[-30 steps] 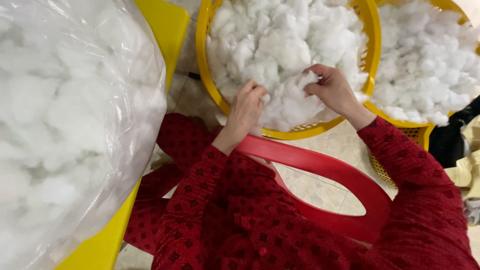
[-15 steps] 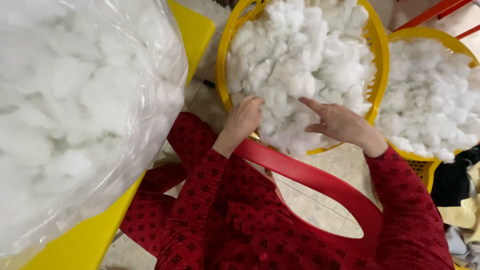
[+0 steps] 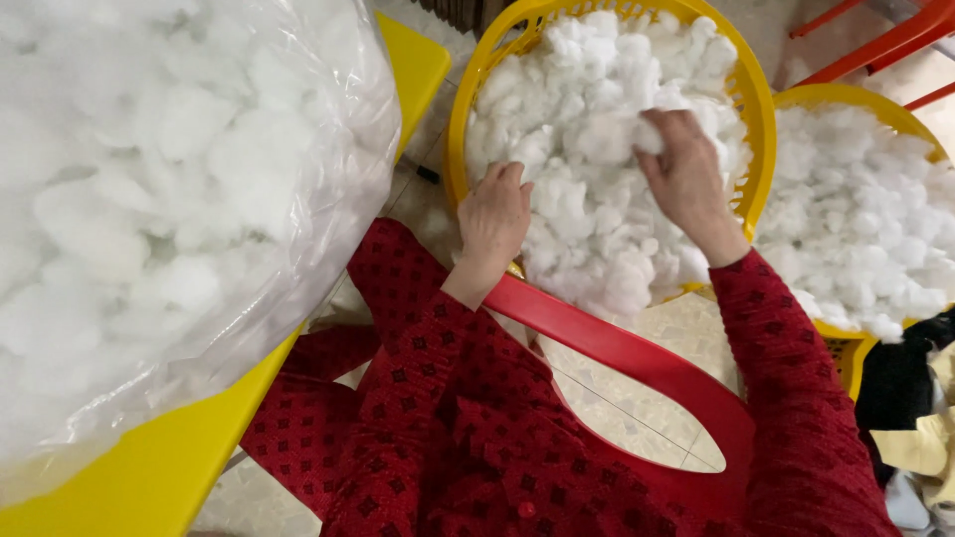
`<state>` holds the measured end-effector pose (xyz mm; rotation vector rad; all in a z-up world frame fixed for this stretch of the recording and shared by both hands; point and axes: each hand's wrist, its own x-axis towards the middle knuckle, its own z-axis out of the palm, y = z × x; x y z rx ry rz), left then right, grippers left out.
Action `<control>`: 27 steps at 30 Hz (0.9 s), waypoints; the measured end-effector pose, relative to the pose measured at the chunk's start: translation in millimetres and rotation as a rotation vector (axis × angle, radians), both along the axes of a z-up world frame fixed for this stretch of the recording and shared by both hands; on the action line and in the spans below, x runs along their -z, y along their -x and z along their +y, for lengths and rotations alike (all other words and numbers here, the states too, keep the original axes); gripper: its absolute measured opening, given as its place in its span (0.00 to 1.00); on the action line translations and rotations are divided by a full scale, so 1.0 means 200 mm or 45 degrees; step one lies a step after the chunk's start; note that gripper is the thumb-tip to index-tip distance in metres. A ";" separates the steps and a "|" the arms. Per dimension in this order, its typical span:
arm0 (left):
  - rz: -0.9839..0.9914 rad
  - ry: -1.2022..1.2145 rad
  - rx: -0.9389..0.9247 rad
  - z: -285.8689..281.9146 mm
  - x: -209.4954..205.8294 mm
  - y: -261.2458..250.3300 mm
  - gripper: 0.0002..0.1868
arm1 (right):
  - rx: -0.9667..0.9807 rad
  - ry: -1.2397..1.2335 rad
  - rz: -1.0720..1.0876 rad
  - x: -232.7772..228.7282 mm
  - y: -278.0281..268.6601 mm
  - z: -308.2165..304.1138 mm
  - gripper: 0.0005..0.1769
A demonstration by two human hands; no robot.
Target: The person repeatedly pulls white synthetic stuffing from a large plastic bag and places it into a yellow basket. A brown teddy bear is briefly moved aside and then placed into the basket on top of the stuffing.
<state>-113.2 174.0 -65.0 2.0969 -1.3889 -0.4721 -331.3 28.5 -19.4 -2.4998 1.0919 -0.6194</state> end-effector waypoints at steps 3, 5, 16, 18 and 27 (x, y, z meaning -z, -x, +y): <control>0.112 0.477 0.053 -0.06 -0.07 0.01 0.23 | 0.041 -0.303 -0.584 -0.09 0.06 -0.03 0.20; 0.491 0.571 0.240 -0.12 -0.13 0.05 0.36 | 0.045 -0.617 -0.729 -0.18 0.09 -0.04 0.20; 0.828 0.815 0.182 0.34 -0.61 0.11 0.17 | -0.345 -0.819 -0.477 -0.57 -0.06 0.40 0.27; 0.570 0.913 0.119 0.60 -0.73 0.00 0.15 | -0.367 -0.926 -0.438 -0.61 -0.20 0.50 0.25; -0.502 0.967 -0.538 1.63 -1.32 -0.66 0.21 | -0.771 -0.453 -0.602 -0.98 -1.20 0.83 0.11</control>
